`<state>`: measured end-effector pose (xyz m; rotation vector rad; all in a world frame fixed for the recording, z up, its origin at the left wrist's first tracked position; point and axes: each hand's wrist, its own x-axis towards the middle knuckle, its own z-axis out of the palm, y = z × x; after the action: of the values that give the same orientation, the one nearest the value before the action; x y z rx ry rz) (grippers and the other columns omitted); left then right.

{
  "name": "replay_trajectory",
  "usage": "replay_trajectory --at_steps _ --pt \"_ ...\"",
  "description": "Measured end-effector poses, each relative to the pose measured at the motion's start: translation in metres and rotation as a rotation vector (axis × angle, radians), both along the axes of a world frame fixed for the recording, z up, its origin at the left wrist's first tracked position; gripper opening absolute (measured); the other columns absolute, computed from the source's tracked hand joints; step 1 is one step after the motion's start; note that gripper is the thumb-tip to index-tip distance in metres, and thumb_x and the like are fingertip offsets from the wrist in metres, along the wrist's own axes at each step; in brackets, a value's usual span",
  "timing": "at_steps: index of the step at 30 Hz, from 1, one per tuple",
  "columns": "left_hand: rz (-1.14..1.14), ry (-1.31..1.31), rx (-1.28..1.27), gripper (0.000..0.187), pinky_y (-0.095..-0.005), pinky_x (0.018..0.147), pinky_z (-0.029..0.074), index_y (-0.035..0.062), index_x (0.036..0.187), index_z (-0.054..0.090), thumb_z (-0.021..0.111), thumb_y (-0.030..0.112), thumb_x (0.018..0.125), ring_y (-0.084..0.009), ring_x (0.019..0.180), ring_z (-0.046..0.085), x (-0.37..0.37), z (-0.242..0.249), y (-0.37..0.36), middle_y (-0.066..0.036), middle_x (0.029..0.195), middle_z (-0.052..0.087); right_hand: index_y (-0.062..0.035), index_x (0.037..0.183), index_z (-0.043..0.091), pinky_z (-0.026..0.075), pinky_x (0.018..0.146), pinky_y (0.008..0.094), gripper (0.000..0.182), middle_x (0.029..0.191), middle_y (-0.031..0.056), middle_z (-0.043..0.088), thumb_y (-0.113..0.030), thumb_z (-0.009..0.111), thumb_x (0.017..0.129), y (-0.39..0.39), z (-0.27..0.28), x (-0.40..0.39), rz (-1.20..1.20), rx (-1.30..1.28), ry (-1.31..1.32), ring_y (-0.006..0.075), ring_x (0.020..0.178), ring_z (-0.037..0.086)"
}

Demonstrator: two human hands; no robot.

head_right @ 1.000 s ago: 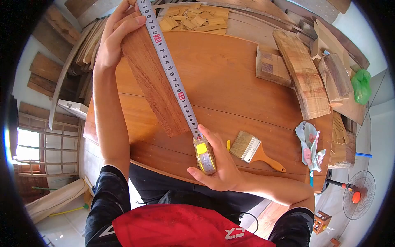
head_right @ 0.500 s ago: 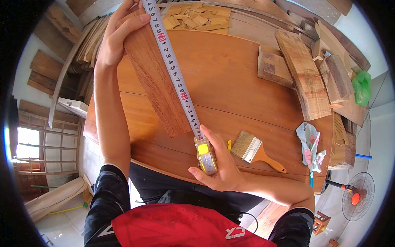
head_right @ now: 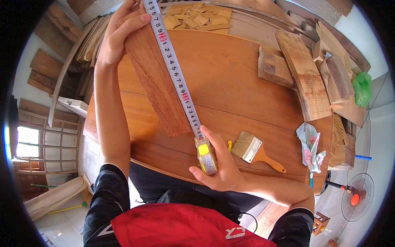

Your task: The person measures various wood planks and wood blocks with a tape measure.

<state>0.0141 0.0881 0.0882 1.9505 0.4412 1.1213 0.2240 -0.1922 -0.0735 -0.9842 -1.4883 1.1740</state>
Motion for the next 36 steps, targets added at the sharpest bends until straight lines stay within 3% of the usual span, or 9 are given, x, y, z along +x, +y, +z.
replay_trajectory --at_steps 8,24,36 --pt "-0.006 -0.028 -0.024 0.043 -0.0311 0.102 0.041 -0.0001 0.127 0.052 0.068 0.015 0.091 -0.0158 0.111 0.055 0.0035 0.0019 -0.0055 -0.007 0.117 0.061 0.0010 0.158 0.025 0.040 0.095 0.0403 0.093 0.121 0.0162 0.051 -0.019 0.080 0.085 0.0001 0.0001 -0.0021 -0.005 0.011 0.011 0.0265 0.106 0.050" --pt "0.007 0.006 0.033 0.037 -0.0303 0.099 0.041 0.0009 0.122 0.052 0.066 0.016 0.091 -0.0152 0.105 0.054 0.0011 0.0003 0.0015 -0.006 0.111 0.060 0.0018 0.158 0.025 0.040 0.100 0.0416 0.094 0.129 0.0193 0.049 -0.018 0.081 0.084 -0.0014 0.0026 -0.0013 0.014 0.021 0.022 0.0294 0.114 0.050" --pt "-0.003 -0.002 -0.023 0.039 -0.0306 0.100 0.042 -0.0001 0.124 0.051 0.065 0.014 0.091 -0.0156 0.107 0.055 0.0020 0.0014 -0.0005 -0.007 0.114 0.062 0.0015 0.158 0.025 0.041 0.095 0.0401 0.094 0.121 0.0169 0.051 -0.018 0.080 0.084 -0.0025 0.0026 -0.0028 0.004 0.014 0.014 0.0273 0.107 0.051"
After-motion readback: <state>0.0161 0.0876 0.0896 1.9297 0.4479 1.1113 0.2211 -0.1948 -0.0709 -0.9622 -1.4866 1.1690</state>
